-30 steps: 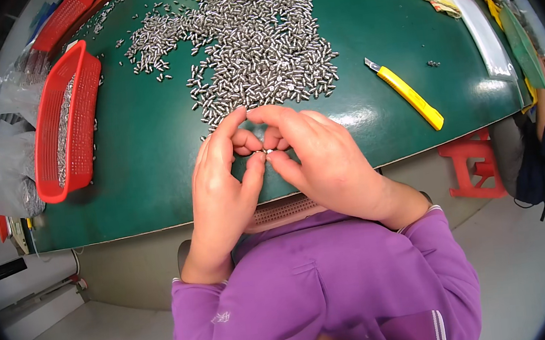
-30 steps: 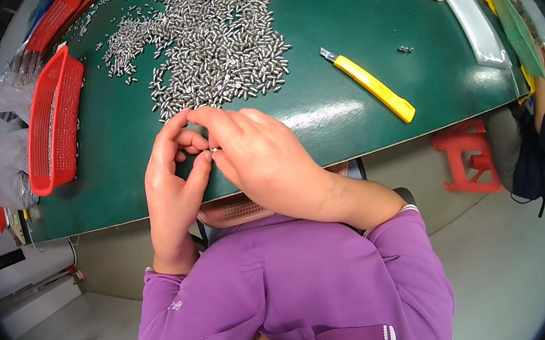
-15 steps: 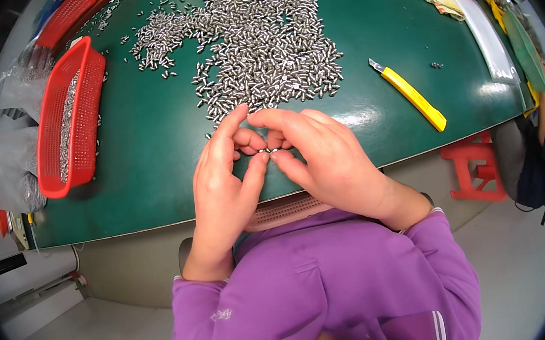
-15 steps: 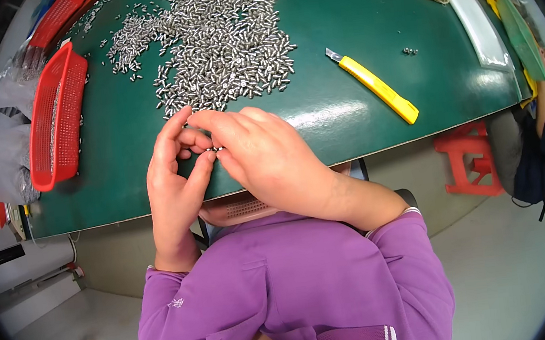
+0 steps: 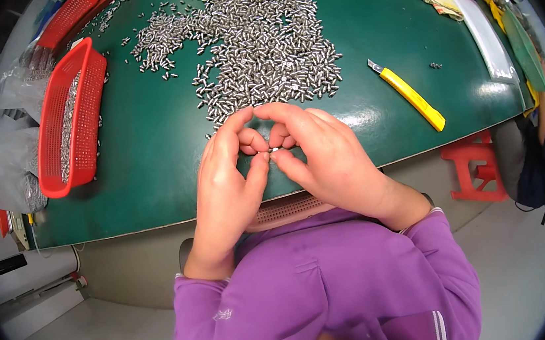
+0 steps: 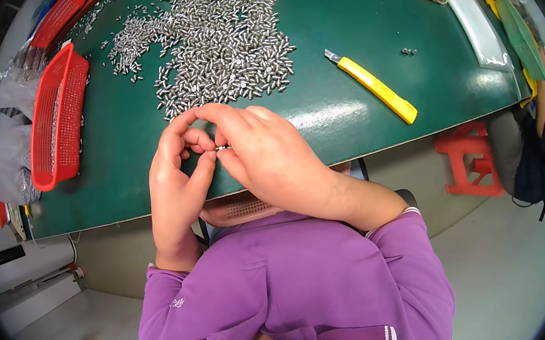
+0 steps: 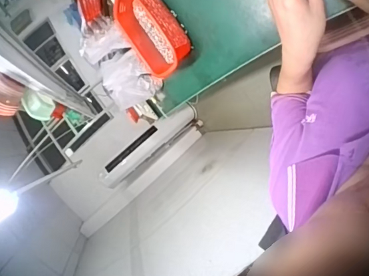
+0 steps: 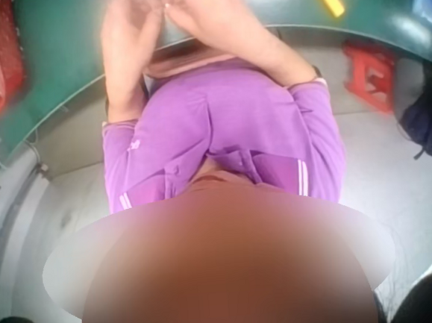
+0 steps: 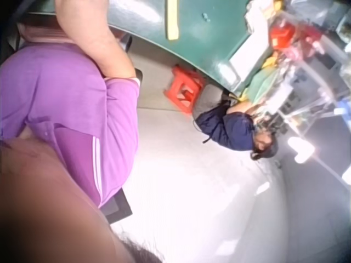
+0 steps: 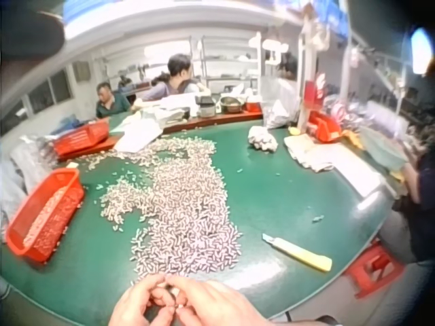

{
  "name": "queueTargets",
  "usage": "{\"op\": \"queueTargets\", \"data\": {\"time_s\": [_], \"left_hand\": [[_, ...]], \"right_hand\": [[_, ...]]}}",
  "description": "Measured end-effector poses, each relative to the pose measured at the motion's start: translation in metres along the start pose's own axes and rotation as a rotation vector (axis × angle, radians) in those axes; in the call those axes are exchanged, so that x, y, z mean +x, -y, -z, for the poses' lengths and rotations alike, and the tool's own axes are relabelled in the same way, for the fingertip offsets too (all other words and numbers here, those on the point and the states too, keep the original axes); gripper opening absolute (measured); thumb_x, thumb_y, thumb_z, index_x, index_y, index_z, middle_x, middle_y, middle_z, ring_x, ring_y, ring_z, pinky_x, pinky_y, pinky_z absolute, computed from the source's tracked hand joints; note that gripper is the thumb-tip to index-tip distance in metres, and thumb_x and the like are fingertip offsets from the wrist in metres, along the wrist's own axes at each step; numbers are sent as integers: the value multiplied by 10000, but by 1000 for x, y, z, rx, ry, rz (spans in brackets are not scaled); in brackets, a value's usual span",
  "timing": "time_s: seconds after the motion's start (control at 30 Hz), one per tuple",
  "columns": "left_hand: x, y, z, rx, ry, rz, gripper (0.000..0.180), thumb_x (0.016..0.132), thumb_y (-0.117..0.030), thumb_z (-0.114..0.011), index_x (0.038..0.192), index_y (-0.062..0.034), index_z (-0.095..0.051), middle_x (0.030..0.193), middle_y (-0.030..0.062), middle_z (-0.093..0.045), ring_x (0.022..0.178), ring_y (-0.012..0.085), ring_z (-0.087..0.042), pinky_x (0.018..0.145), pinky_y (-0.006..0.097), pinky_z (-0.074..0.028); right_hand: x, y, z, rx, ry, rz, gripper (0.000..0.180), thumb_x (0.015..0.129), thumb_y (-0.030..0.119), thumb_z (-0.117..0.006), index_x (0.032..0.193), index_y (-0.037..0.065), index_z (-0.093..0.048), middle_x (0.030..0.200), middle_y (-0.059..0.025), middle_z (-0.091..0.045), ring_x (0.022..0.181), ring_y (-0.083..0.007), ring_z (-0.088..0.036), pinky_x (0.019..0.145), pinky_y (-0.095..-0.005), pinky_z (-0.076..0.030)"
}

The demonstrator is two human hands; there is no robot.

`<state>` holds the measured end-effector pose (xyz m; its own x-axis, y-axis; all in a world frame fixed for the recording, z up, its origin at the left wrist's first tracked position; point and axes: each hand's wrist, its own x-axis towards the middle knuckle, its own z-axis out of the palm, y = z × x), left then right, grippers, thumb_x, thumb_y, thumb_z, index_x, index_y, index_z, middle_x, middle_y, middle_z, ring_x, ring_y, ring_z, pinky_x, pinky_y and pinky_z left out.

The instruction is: Sorting and inspecting small metal pins at a workbench in a manufacturing environment.

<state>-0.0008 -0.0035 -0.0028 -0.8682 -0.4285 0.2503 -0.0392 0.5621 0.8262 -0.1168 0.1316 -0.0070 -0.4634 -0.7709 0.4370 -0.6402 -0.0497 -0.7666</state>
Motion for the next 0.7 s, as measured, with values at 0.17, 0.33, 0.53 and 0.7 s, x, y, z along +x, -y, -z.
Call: {"op": "queueTargets", "data": {"time_s": [0.17,0.33,0.53,0.7], "left_hand": [[0,0,1,-55,14,21,584,824,137,-679,1378,17,-541,911,72,-653,882,199,-643,836,371,-539],[-1,0,1,16,-20,-10,659,838,95,-691,1456,-32,-499,949,68,-658,900,180,-641,823,333,-509],[-4,3,3,15,-10,-30,742,845,88,-683,1530,-58,-440,1064,57,-663,912,160,-642,825,320,-496],[-5,8,-1,10,-43,-76,775,841,110,-670,1554,-47,-410,1112,60,-670,933,142,-642,843,303,-497]], "right_hand": [[4,0,2,6,25,1,570,821,-21,-692,1359,95,-541,931,-73,-654,876,-286,-635,779,-422,-526],[3,-1,-2,0,18,-4,578,816,-25,-693,1361,81,-535,930,-82,-656,865,-292,-636,769,-426,-525],[1,-2,-3,5,3,-2,587,814,-33,-686,1371,65,-527,944,-95,-661,854,-303,-637,767,-435,-525],[1,-3,-4,-7,-12,52,584,815,-35,-669,1374,42,-519,1011,-115,-669,874,-313,-637,787,-441,-525]]}}
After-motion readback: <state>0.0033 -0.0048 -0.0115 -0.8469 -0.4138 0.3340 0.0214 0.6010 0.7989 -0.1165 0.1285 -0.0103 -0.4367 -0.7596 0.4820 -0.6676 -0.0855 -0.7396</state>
